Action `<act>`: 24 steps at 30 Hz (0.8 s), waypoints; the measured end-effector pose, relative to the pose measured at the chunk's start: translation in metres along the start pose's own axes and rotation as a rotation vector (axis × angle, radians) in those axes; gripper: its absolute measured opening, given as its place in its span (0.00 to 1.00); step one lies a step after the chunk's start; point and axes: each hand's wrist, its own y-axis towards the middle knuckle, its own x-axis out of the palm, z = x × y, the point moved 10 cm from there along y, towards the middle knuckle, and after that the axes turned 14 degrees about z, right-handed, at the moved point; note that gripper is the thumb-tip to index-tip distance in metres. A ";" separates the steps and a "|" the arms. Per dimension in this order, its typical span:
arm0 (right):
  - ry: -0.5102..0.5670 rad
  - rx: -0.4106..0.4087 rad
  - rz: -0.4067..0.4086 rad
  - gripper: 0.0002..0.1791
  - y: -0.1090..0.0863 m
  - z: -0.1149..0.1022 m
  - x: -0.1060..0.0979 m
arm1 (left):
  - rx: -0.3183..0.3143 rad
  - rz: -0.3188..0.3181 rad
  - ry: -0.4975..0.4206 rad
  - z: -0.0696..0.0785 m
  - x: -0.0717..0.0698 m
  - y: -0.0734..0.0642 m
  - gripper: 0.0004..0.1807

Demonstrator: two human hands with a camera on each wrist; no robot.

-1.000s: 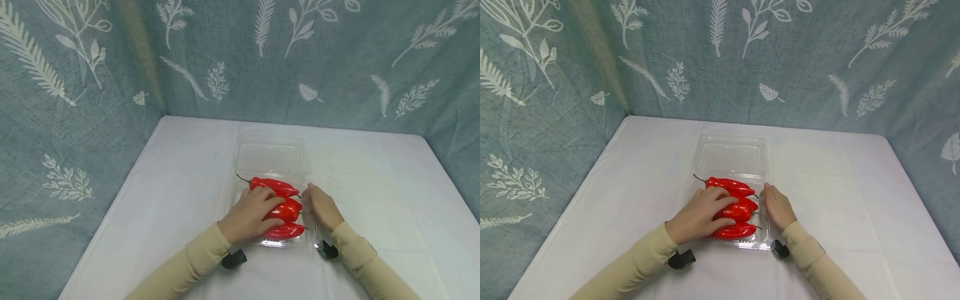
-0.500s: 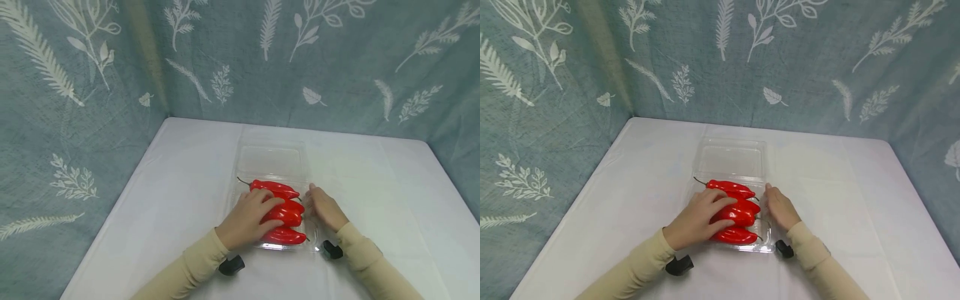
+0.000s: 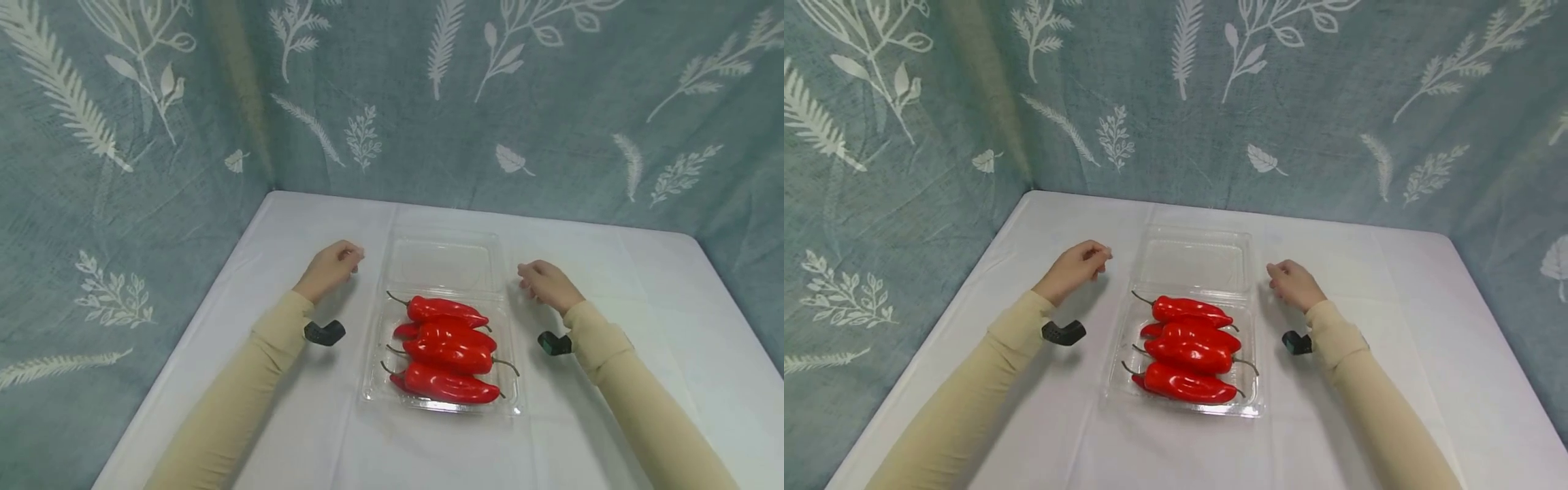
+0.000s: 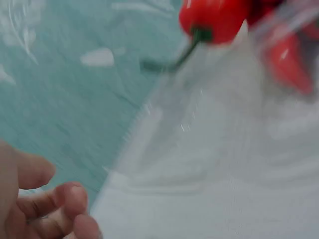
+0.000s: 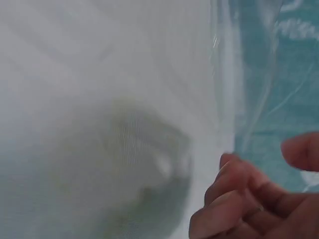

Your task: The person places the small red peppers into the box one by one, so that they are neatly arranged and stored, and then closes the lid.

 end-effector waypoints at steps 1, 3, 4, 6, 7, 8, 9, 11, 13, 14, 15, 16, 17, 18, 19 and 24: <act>0.003 0.009 -0.013 0.31 0.006 0.001 0.002 | -0.038 -0.028 -0.011 -0.007 0.005 0.007 0.22; 0.013 0.025 -0.033 0.30 0.016 0.004 0.006 | -0.096 -0.070 -0.041 -0.018 0.015 0.020 0.24; 0.018 0.029 -0.038 0.29 0.020 0.005 0.008 | -0.117 -0.083 -0.060 -0.021 0.019 0.025 0.24; 0.024 0.027 -0.042 0.29 0.027 0.005 0.012 | -0.121 -0.099 -0.064 -0.024 0.026 0.032 0.25; 0.027 0.022 -0.047 0.29 0.030 0.005 0.014 | -0.114 -0.105 -0.056 -0.024 0.029 0.035 0.26; 0.029 0.017 -0.050 0.28 0.032 0.005 0.016 | -0.092 -0.112 -0.033 -0.023 0.031 0.037 0.26; 0.030 0.011 -0.054 0.28 0.033 0.004 0.018 | -0.072 -0.121 -0.011 -0.022 0.034 0.038 0.26; 0.029 0.005 -0.060 0.27 0.034 0.004 0.020 | -0.033 -0.139 0.038 -0.018 0.039 0.038 0.26; 0.046 -0.002 -0.069 0.26 0.033 0.003 0.022 | -0.014 -0.151 0.075 -0.016 0.044 0.038 0.24; 0.065 -0.001 -0.069 0.25 0.034 0.003 0.023 | -0.008 -0.154 0.089 -0.015 0.046 0.037 0.22; 0.084 0.000 -0.069 0.24 0.034 0.003 0.023 | -0.010 -0.155 0.095 -0.014 0.047 0.036 0.21; 0.102 0.002 -0.067 0.24 0.034 0.003 0.023 | -0.008 -0.154 0.101 -0.013 0.048 0.036 0.20; 0.125 0.006 -0.067 0.24 0.035 0.003 0.023 | -0.003 -0.152 0.107 -0.012 0.050 0.036 0.20; 0.144 0.007 -0.068 0.23 0.036 0.003 0.023 | 0.002 -0.150 0.113 -0.011 0.051 0.036 0.19; 0.157 0.010 -0.069 0.24 0.037 0.004 0.022 | 0.007 -0.148 0.118 -0.009 0.052 0.036 0.19; 0.186 0.023 -0.069 0.25 0.039 0.008 0.019 | 0.017 -0.125 0.116 0.002 0.053 0.037 0.17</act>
